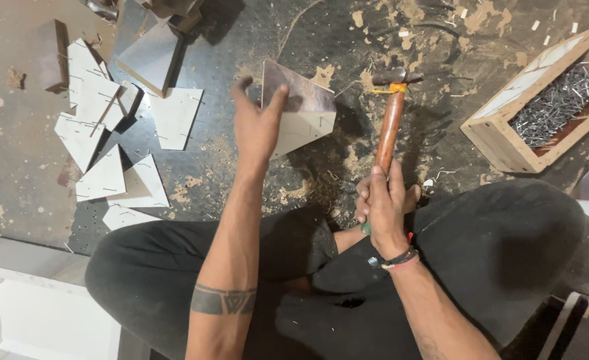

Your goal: The person sits cross-legged on the workshop floor and hammers nails into small white triangular wooden pieces using a claw hammer, taking nails from a wooden box. The person assembles the nailed pieces into small open wooden box shapes, turning them over to nail different sides, and sets finished pieces aside.

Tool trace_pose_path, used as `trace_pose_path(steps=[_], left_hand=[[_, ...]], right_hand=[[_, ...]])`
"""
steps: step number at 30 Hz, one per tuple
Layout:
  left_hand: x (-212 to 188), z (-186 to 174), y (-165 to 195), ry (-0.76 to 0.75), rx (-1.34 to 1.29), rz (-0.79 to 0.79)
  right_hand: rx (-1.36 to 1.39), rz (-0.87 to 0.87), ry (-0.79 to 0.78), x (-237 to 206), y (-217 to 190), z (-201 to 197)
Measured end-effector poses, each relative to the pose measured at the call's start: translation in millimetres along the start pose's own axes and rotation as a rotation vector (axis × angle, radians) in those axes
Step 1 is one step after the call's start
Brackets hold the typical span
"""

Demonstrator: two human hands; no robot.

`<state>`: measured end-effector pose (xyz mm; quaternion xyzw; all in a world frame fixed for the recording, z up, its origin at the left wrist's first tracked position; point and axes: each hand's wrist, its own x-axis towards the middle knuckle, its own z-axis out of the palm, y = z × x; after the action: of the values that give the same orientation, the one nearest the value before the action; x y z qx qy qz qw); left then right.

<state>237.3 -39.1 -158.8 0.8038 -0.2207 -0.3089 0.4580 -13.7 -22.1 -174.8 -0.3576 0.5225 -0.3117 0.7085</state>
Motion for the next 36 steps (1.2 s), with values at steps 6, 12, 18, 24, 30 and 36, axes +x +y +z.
trace_pose_path(steps=[6,12,18,24,30,36], left_hand=[[35.9,33.0,16.9,-0.074,0.363,0.35],[53.4,85.4,18.5,-0.128,0.819,0.504],[68.2,79.2,1.2,-0.011,0.808,0.628],[95.5,22.8,-1.1,0.11,0.897,0.518],[89.1,-27.2,-14.3,0.022,0.766,0.748],[86.1,-30.9,-19.3,0.016,0.702,0.75]], right_hand=[[-0.12,-0.064,-0.038,-8.1,0.4,2.5],[-0.27,-0.135,-0.044,-26.2,-13.0,-1.1],[-0.296,-0.188,-0.112,-35.1,-15.1,-13.8],[-0.323,-0.214,-0.161,-27.3,-3.2,-9.5],[-0.57,-0.254,-0.186,-19.1,-1.2,3.7],[-0.749,-0.465,-0.266,-12.7,-6.7,14.5]])
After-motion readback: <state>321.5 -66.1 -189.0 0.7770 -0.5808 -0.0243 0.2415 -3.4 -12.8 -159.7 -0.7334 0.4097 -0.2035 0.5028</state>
